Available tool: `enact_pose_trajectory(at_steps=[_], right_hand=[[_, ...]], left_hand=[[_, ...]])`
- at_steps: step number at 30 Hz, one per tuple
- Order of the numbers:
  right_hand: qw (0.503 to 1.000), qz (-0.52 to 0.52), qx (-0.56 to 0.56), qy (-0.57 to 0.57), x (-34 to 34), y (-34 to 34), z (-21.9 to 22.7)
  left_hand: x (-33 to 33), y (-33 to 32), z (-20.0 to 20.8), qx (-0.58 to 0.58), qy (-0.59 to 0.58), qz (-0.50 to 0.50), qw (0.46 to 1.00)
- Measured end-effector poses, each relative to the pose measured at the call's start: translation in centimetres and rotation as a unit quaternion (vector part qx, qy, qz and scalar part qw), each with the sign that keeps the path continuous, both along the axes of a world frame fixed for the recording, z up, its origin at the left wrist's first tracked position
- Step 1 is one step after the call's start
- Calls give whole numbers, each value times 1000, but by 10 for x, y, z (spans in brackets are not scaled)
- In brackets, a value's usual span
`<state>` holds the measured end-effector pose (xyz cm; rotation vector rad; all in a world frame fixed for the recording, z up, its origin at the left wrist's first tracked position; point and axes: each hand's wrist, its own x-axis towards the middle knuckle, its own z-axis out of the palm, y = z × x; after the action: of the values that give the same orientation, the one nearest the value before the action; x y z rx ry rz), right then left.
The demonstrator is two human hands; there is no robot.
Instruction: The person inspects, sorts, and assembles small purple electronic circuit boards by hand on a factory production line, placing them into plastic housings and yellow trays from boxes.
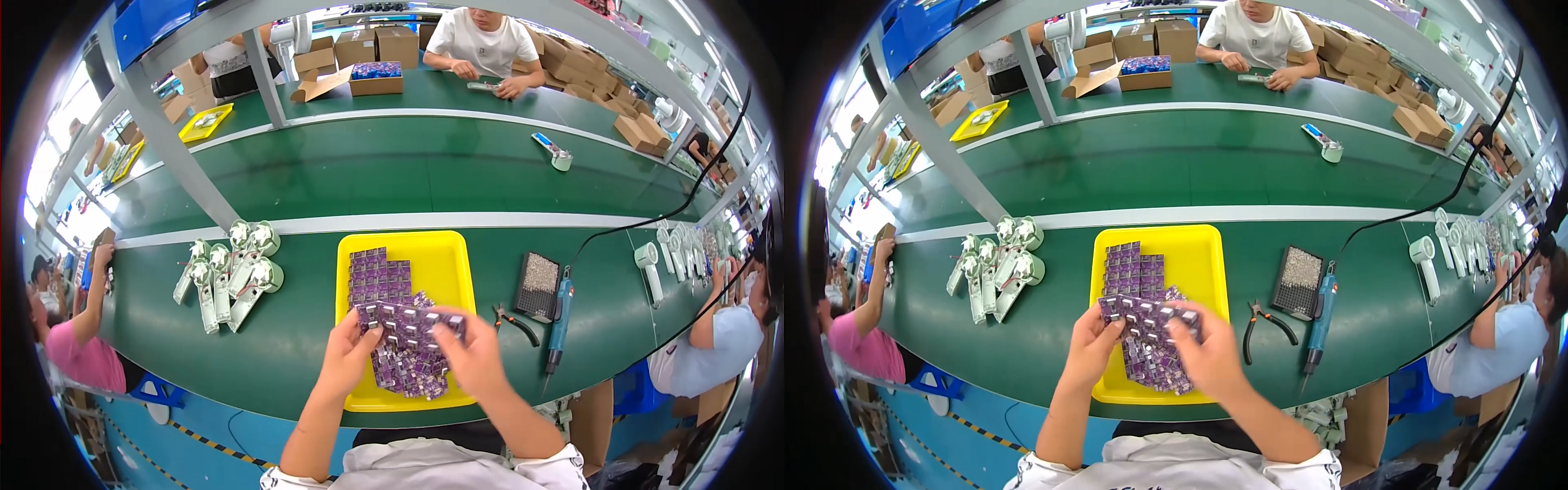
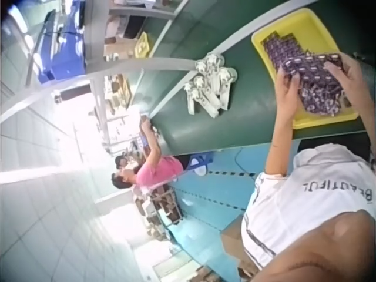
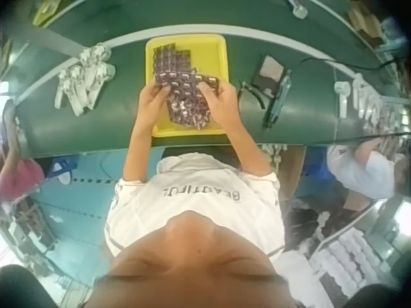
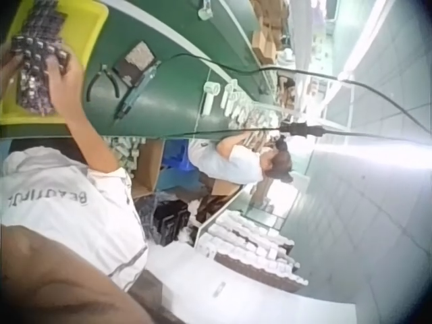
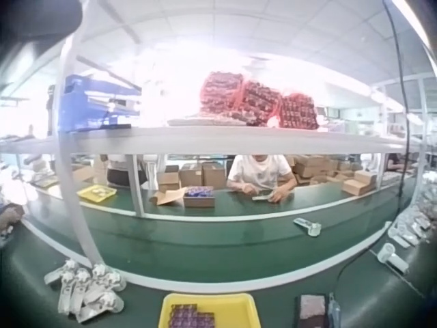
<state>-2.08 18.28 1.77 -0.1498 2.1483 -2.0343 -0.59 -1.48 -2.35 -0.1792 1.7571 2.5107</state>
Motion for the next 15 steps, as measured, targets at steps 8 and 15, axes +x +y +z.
enact_pose_trajectory(at_steps=[8,15], right_hand=[[937,-16,-290,-194,-14,15,-14],[944,41,-280,-171,-6,8,-25]], left_hand=[[17,-8,6,-45,-70,-87,993],[9,0,32,-37,39,-89,995]])
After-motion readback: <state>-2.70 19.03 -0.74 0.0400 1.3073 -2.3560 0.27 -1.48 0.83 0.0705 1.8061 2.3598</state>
